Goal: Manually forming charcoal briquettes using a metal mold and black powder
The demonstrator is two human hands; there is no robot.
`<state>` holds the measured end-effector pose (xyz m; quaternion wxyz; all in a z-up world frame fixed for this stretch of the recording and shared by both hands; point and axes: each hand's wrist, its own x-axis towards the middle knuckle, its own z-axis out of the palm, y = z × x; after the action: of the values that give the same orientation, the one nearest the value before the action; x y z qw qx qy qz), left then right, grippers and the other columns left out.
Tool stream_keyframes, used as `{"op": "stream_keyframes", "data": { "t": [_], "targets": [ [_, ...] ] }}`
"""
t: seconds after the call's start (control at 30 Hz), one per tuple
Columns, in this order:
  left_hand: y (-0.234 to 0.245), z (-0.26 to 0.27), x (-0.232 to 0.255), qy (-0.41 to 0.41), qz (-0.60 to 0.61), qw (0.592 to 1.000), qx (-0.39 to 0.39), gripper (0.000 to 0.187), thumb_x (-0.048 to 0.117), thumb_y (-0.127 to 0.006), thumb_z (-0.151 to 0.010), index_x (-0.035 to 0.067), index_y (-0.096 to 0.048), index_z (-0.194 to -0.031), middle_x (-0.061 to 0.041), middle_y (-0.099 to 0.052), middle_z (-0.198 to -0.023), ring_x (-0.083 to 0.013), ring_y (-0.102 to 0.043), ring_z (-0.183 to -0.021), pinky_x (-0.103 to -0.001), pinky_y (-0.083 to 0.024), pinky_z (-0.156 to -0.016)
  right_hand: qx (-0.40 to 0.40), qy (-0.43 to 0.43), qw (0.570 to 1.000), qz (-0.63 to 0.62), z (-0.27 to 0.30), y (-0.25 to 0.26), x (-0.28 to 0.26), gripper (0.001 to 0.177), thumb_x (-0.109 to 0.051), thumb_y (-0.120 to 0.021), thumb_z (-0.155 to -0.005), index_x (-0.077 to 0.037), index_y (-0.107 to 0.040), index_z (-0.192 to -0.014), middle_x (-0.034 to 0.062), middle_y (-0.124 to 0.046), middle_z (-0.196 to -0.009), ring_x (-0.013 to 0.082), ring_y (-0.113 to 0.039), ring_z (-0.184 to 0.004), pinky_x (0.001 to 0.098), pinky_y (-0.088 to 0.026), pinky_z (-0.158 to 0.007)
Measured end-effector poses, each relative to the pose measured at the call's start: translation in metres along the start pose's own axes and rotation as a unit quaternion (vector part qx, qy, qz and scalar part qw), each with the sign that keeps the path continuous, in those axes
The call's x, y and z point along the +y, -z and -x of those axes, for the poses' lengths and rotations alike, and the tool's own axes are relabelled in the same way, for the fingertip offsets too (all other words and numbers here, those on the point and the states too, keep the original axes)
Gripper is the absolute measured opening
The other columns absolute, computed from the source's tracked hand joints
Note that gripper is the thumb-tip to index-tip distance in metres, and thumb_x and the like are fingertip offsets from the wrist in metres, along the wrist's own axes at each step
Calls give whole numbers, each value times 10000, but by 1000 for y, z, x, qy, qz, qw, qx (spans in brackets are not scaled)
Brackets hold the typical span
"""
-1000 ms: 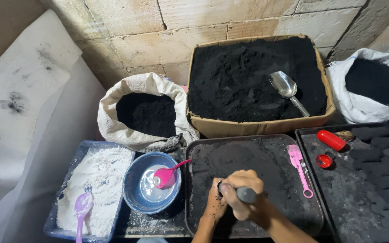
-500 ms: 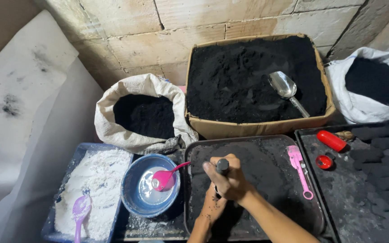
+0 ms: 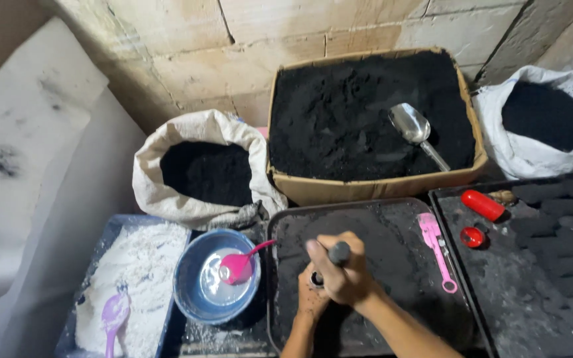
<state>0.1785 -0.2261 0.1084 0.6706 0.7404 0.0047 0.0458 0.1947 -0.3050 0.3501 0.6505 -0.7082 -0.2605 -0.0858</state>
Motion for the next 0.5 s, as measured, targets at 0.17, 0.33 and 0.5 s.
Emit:
{"op": "stream_keyframes", "data": {
  "t": [0.17,0.33,0.5],
  "targets": [
    [-3,-1,2,-38,-24,998,44,231,178,-693,-665,136,-466,-649,37,-469,-570,-77,-375,-523,-253,-347,-477,83,22,994,-70,3,8,-21,420,-139,-439,-825,-71,-401,-412,33,-395,-345,127,-359,-272,235,-254,-298],
    [-5,-1,-6,-45,-37,997,46,186,157,-643,-687,133,-461,-654,37,-449,-543,-77,-375,-500,-272,-337,-457,133,-47,981,-132,-2,11,-17,414,-137,-456,-817,-55,-346,-426,38,-303,-358,133,-324,-287,260,-237,-331],
    [-3,-2,-5,-35,-37,998,38,194,159,-659,-696,132,-469,-671,40,-460,-546,-82,-381,-495,-270,-343,-463,136,-56,978,-151,-7,10,-15,416,-125,-455,-820,-62,-313,-435,34,-278,-360,121,-296,-286,260,-220,-326]
  ]
}}
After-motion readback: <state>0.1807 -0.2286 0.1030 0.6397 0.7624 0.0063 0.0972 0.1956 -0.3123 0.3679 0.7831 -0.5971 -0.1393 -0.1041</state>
